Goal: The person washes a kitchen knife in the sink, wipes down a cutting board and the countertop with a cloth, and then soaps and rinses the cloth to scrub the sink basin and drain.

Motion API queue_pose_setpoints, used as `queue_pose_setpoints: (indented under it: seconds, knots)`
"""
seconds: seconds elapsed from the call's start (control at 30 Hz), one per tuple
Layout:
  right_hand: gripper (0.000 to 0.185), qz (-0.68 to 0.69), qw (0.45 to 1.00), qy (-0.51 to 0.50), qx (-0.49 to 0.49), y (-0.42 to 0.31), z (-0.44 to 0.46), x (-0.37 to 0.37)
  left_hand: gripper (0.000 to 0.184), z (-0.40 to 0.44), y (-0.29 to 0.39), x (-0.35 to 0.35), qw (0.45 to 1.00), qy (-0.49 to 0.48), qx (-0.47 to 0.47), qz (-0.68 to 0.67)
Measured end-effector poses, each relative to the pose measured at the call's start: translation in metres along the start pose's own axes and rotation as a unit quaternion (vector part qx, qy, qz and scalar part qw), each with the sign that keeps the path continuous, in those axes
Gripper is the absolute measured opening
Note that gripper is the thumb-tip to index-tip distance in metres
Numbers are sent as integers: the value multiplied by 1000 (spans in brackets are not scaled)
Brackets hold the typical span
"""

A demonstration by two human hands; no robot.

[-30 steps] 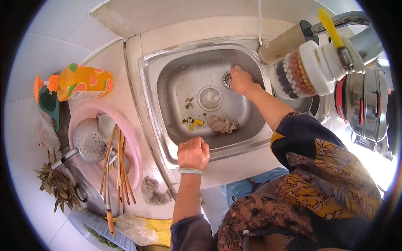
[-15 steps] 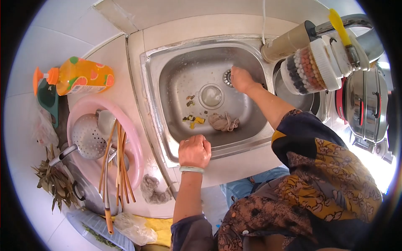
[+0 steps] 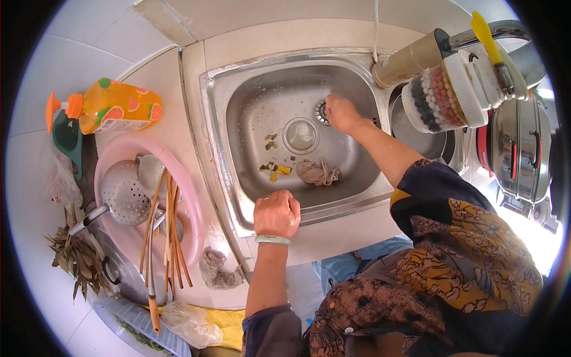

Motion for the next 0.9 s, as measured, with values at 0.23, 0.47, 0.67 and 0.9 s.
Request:
queue_pose_setpoints:
  seconds: [0.23, 0.47, 0.67, 0.9]
  knots:
    - [11, -36, 997, 66, 29, 13, -2, -15, 6, 1, 0, -1, 1000, -7, 4, 3]
    - [17, -74, 996, -42, -21, 5, -3, -5, 7, 2, 1, 0, 1000, -9, 5, 3]
    - [22, -100, 993, -55, 6, -1, -4, -8, 7, 1, 1, -1, 1000, -15, 6, 12]
    - [25, -95, 992, -83, 13, -6, -6, 0, 7, 2, 1, -1, 1000, -12, -4, 22]
Point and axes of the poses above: each hand's wrist, its own z-axis towards the middle knuckle, its own x-axis out of the back of the hand, y = z × x, the point moved 2 cm from there along z, towards the middle knuckle, and after that the axes turned 14 degrees about -x, right-handed, at the moved point
